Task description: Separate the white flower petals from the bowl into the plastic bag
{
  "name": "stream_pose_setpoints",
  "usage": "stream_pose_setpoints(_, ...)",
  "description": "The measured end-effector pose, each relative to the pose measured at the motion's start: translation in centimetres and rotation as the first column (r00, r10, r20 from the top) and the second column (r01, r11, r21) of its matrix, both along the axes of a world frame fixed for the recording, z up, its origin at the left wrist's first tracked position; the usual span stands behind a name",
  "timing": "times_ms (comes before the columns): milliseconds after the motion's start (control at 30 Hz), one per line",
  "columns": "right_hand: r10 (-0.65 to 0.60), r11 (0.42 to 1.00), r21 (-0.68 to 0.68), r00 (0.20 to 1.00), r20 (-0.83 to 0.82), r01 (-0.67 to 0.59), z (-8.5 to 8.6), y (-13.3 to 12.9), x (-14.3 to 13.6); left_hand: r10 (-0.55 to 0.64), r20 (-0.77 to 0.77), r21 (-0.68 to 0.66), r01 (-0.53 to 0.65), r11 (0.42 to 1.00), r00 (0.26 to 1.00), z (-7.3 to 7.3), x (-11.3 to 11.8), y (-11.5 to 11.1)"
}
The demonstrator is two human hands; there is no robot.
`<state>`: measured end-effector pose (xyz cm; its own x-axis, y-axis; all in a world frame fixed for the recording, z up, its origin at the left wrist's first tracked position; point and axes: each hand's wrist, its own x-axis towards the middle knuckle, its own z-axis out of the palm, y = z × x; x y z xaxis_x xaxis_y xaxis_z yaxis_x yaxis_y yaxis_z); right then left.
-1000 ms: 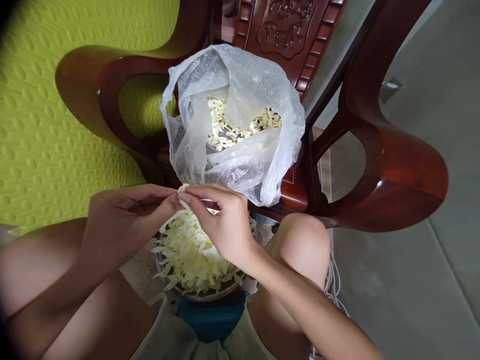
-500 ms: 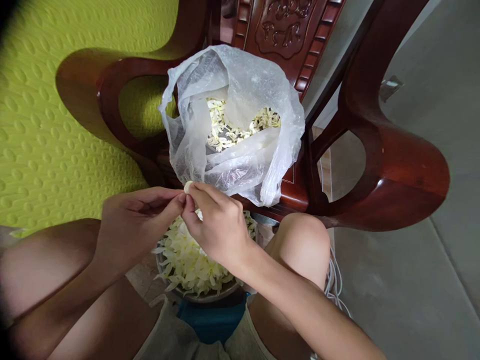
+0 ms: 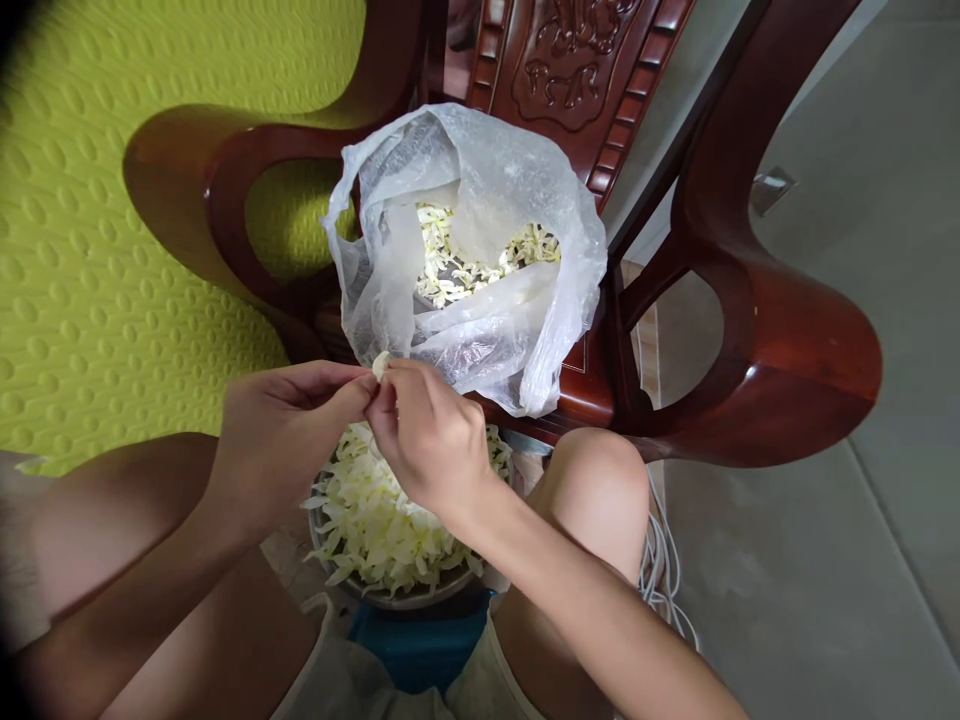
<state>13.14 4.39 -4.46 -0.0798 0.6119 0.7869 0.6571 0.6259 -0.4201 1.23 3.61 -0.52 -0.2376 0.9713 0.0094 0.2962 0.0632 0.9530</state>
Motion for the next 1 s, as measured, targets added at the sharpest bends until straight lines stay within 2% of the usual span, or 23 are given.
stream_pose_setpoints(133,-0.016,0.973,-0.226,0.971,-0.237,-0.039,0.1,0.0,0.2,-0.003,0.076,-0.038,0.006,0.999,0.997,0.3,0.1,0.2)
stream_pose_setpoints(233,-0.020,0.957,-0.283,0.956,-0.292,-0.067,0.1,0.0,0.2,-0.014,0.139,-0.049,0.021,0.999,0.990,0.3,0.1,0.2)
stream_pose_setpoints(300,-0.006,0.965,-0.253,0.961,-0.278,-0.067,0.0,0.0,0.2,-0.041,0.155,-0.028,0.045,0.999,0.987,0.3,-0.1,0.2)
stream_pose_setpoints(433,0.028,0.989,-0.138,0.984,-0.176,-0.053,-0.3,0.0,0.2,-0.169,0.140,-0.003,0.171,0.985,0.976,0.0,-0.6,0.0)
stream_pose_setpoints(567,0.027,0.985,-0.166,0.992,-0.120,-0.047,-1.0,0.0,0.1,-0.199,0.135,-0.019,0.203,0.979,0.971,-0.2,-0.9,0.1)
stream_pose_setpoints(667,0.014,0.978,-0.207,0.993,-0.119,-0.038,-1.1,0.0,0.1,-0.171,0.110,-0.001,0.172,0.985,0.979,-0.3,-0.8,0.1)
stream_pose_setpoints(800,0.051,0.980,-0.188,0.996,-0.075,-0.065,-0.8,-0.1,0.5,-0.133,0.082,-0.025,0.135,0.991,0.988,-0.4,-0.9,0.1)
stream_pose_setpoints(900,0.040,0.996,-0.076,0.999,0.019,-0.038,-0.7,-0.1,0.7,-0.099,0.051,-0.077,0.103,0.992,0.994,-0.5,-0.9,0.1)
stream_pose_setpoints(1000,-0.011,0.992,0.126,0.998,0.065,0.003,-0.3,0.2,0.9,-0.026,-0.070,-0.070,0.021,0.997,0.997,-0.6,-1.3,0.5)
